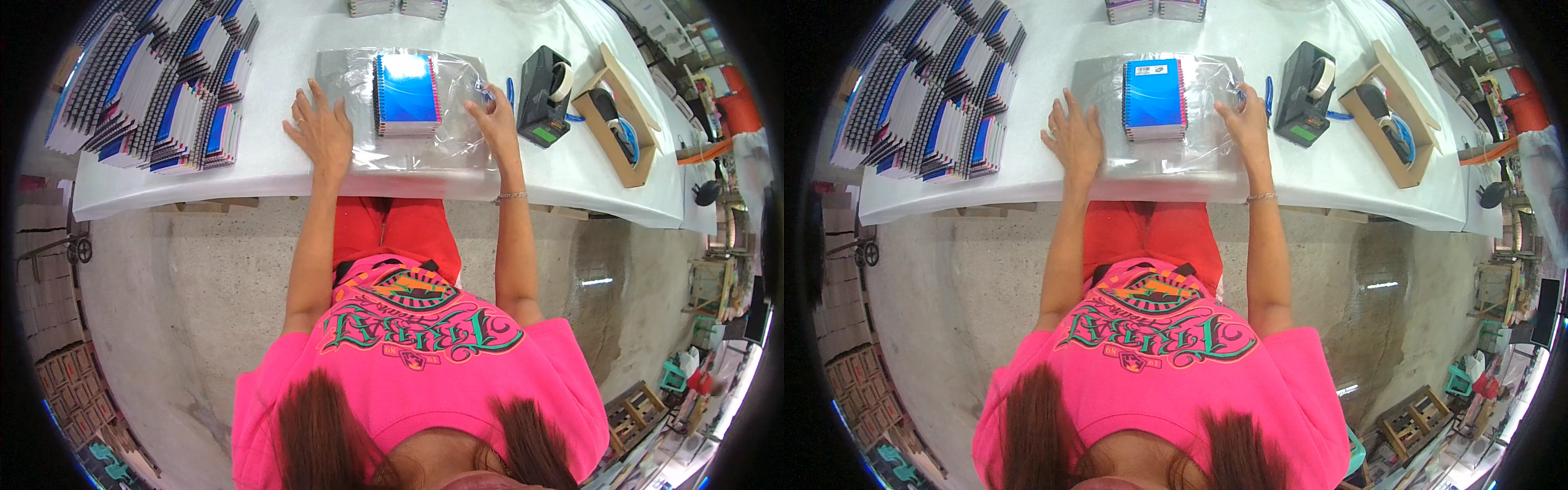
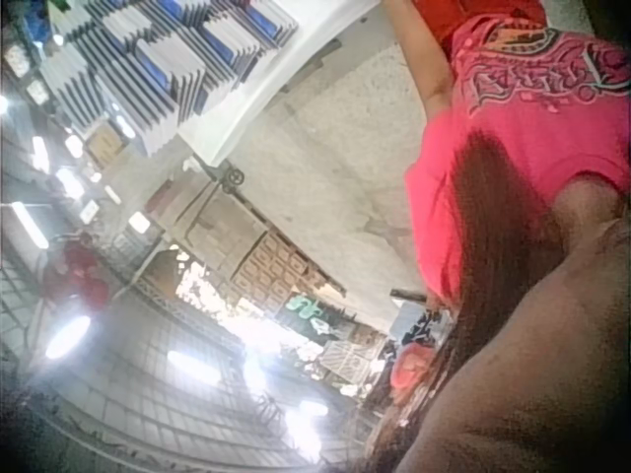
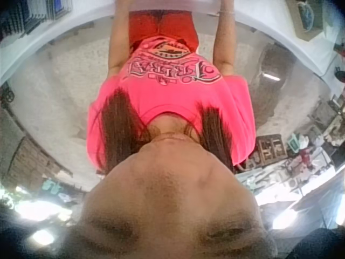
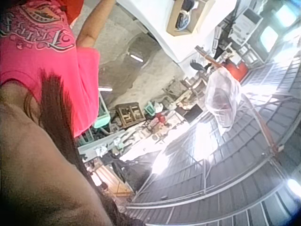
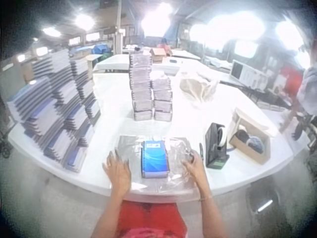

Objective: The person repeatedly picks up spiral-bound notebooks from a stack, places them into clear plastic sleeves, folds the sleeves around the notebooks, and secures them with tape. The wrapped notebooks are stacked on the table.

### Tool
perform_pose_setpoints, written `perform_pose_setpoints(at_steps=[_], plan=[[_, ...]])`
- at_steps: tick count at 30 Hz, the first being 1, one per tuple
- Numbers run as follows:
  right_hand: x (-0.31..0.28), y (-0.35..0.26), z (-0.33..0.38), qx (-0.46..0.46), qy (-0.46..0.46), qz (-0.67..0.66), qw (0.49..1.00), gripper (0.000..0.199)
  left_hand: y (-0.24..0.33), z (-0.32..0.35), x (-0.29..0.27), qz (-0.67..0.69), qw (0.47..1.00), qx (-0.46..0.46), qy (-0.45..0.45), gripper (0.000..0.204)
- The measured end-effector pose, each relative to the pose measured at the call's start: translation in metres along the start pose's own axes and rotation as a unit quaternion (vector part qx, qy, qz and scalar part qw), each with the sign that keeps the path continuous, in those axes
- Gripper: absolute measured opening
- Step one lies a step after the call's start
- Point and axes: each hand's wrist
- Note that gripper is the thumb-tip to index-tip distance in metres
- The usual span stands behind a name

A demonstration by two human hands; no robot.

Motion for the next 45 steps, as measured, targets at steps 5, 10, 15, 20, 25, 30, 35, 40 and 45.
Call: perform_pose_setpoints(at_steps=[5, 10, 15, 20, 25, 30, 35, 40, 45], plan=[[-0.011, -0.009, -0.019, 0.106, -0.092, -0.169, 0.976, 0.066, -0.002, -0.01, -0.003, -0.034, 0.999, -0.006, -0.015, 0.041], [-0.011, -0.021, -0.017, 0.026, -0.069, -0.221, 0.972, 0.067, -0.004, -0.012, -0.006, 0.012, 1.0, 0.009, 0.008, 0.032], [-0.018, -0.025, -0.015, 0.002, -0.093, -0.186, 0.978, 0.069, 0.005, -0.023, -0.021, 0.048, 0.998, -0.022, -0.032, 0.031], [-0.015, -0.017, -0.015, -0.04, -0.1, -0.171, 0.979, 0.071, 0.002, -0.028, -0.013, 0.149, 0.988, -0.036, 0.012, 0.024], [-0.018, -0.036, -0.007, -0.072, -0.109, -0.164, 0.978, 0.077, -0.001, -0.026, -0.013, 0.12, 0.993, -0.005, -0.016, 0.023], [-0.014, -0.026, -0.012, -0.211, -0.041, -0.06, 0.975, 0.073, 0.002, -0.028, -0.018, 0.141, 0.99, 0.028, -0.012, 0.02], [-0.016, -0.04, -0.007, 0.01, -0.018, -0.208, 0.978, 0.06, 0.021, -0.024, -0.047, 0.18, 0.975, -0.115, -0.067, 0.038], [-0.018, -0.013, -0.019, 0.072, -0.058, -0.24, 0.966, 0.036, -0.011, -0.049, -0.045, 0.312, 0.909, -0.147, -0.233, 0.07], [-0.028, -0.017, -0.024, 0.129, -0.127, -0.256, 0.949, 0.031, -0.022, -0.06, -0.039, 0.498, 0.796, -0.159, -0.306, 0.078]])
Point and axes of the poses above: each hand's wrist, its own z-axis away from the middle knuckle, its own x-axis out of the palm, y = z × x, and after that the axes turned 1 degree about -y, right-handed
